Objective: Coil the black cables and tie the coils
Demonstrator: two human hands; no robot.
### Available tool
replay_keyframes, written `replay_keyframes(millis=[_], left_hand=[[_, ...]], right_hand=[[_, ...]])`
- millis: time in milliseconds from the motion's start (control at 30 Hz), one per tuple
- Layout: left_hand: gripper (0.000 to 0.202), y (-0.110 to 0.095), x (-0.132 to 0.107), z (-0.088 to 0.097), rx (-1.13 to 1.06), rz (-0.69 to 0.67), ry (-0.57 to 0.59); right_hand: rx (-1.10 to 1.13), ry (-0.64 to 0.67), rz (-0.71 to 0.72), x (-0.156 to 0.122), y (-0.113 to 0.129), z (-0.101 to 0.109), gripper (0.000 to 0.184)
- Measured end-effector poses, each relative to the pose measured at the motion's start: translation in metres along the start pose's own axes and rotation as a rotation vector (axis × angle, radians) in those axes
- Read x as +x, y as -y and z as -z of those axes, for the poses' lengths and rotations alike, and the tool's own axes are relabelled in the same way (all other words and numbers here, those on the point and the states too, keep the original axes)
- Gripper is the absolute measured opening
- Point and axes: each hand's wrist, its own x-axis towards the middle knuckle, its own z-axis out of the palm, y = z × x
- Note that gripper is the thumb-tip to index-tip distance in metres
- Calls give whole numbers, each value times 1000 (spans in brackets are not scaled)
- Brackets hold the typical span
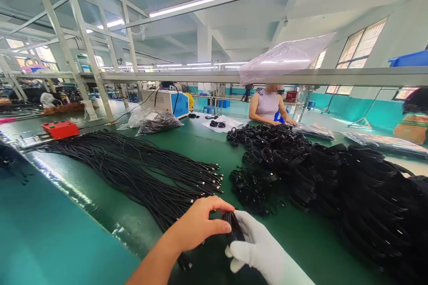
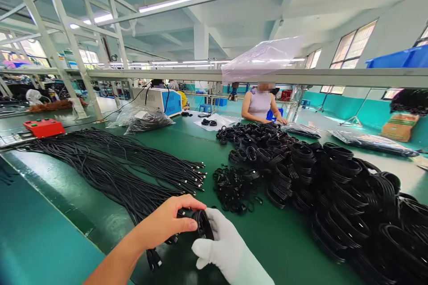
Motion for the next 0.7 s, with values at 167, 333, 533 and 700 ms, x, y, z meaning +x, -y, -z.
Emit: replay_keyframes(millis=[167, 333, 533, 700], left_hand=[[34, -3, -2, -1, -54, -14, -236], [37, 21, 2, -6, -31, -10, -463], [31, 41, 6, -21, 61, -70, -517], [22, 57, 7, -30, 156, -204, -507]], right_hand=[[87, 63, 24, -1, 0, 0, 40], [341, 219, 92, -5, 5, 3, 39], [645, 367, 78, -4, 3, 12, 42], [580, 305, 82, -6, 15, 18, 36]])
